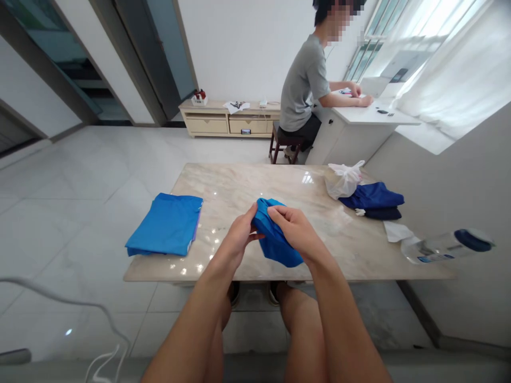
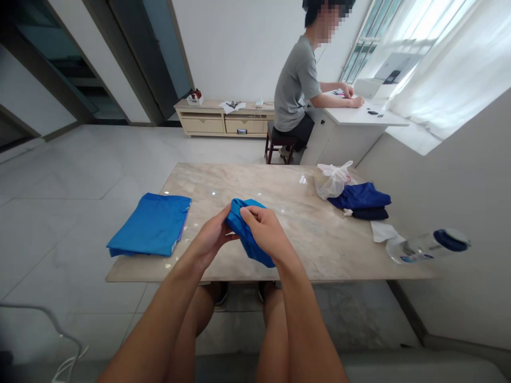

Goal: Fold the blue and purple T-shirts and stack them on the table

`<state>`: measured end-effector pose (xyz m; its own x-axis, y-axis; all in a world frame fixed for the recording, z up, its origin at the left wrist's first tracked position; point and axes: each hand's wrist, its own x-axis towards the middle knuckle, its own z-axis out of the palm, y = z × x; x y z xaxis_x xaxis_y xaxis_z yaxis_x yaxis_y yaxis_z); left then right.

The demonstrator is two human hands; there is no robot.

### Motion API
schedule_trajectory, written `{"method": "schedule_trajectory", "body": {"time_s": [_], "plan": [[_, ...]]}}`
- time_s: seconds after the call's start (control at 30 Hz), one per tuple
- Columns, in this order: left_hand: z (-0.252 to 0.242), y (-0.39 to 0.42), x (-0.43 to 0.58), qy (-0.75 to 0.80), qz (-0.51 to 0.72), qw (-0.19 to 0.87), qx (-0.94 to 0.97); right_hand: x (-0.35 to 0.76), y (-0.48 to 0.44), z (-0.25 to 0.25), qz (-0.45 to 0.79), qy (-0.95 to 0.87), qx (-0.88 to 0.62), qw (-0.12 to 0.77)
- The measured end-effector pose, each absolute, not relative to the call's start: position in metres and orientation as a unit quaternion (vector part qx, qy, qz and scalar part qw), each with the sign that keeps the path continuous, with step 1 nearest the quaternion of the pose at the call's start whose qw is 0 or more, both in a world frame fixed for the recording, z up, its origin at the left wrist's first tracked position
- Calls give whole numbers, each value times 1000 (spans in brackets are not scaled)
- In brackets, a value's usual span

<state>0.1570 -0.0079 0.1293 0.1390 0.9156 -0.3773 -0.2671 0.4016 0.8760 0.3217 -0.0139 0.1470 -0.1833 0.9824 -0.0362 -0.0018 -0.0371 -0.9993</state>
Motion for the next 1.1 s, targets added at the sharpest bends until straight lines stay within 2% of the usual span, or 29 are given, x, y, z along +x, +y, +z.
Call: {"method": "schedule_trajectory", "body": {"time_s": [0.1,0.17,0.27,0.37,0.53,0.63,0.8,1.0,1.1], "plan": [[126,-8,166,482,442,644,396,330,-14,137,551,-496,-517,427],[126,-11,177,506,446,573,465,338,-13,126,536,-470,-572,406],[128,-18,198,561,436,420,564,346,-6,115,431,-477,-670,373],[132,-22,215,567,424,345,616,343,5,117,314,-495,-705,399],[130,-25,216,520,436,355,643,321,7,132,262,-486,-653,518],[128,-30,206,504,428,381,646,309,-3,135,255,-470,-641,550],[128,-27,179,577,393,413,585,292,-17,137,245,-483,-641,545],[114,-4,158,577,473,464,478,277,-24,141,279,-548,-608,503],[108,2,158,558,496,474,467,278,-19,139,310,-536,-595,512]]}}
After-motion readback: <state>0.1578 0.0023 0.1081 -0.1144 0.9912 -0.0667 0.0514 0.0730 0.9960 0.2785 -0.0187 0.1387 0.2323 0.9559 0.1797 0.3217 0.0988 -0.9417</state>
